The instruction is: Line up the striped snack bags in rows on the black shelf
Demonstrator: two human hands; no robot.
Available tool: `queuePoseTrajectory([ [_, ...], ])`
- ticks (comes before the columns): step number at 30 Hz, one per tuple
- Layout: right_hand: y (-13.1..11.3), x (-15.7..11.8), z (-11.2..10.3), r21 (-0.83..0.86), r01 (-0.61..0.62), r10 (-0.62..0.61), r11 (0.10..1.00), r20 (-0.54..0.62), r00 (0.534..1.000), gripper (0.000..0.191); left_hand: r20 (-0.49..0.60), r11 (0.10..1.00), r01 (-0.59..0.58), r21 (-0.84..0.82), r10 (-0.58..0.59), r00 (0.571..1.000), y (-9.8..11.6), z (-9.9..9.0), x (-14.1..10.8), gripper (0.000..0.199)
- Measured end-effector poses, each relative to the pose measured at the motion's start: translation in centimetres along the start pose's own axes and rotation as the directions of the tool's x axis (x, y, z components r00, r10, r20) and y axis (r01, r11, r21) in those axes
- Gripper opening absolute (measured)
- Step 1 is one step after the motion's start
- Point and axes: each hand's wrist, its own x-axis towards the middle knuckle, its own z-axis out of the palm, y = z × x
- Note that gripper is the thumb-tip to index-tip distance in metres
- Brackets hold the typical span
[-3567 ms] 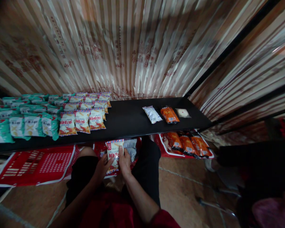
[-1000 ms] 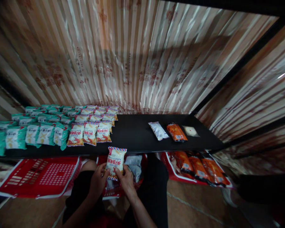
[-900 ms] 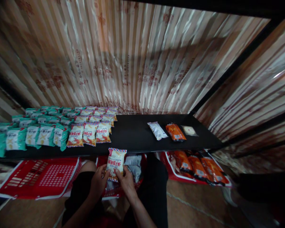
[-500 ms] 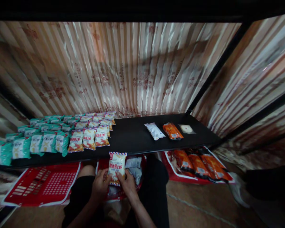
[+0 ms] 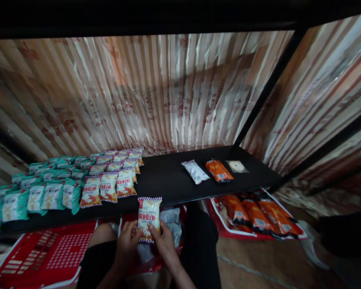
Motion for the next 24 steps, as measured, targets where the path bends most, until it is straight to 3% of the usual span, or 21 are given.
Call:
queuePoseTrajectory([
  [9, -3.4, 4.4, -1.1, -0.082, 0.123, -0.125, 0.989, -0.012, 0.992, 0.050, -0.020, 0.988, -0.087, 0.129, 0.091, 0.996, 2.5, 1.2, 5.8, 0.027],
  [15, -4.6, 8.0, -2.1, -0.327, 0.203, -0.237, 0.923, -0.065, 0.969, 0.046, -0.024, 0.978, -0.115, 0.176, 0.121, 0.992, 3.7, 1.8, 8.9, 0.025],
  [24, -6.0, 14.2, -3.8, -0.302, 0.185, -0.211, 0.935, -0.057, 0.976, 0.043, -0.064, 0.967, -0.174, 0.184, 0.189, 0.980, 5.6, 4.1, 13.7, 0.030],
])
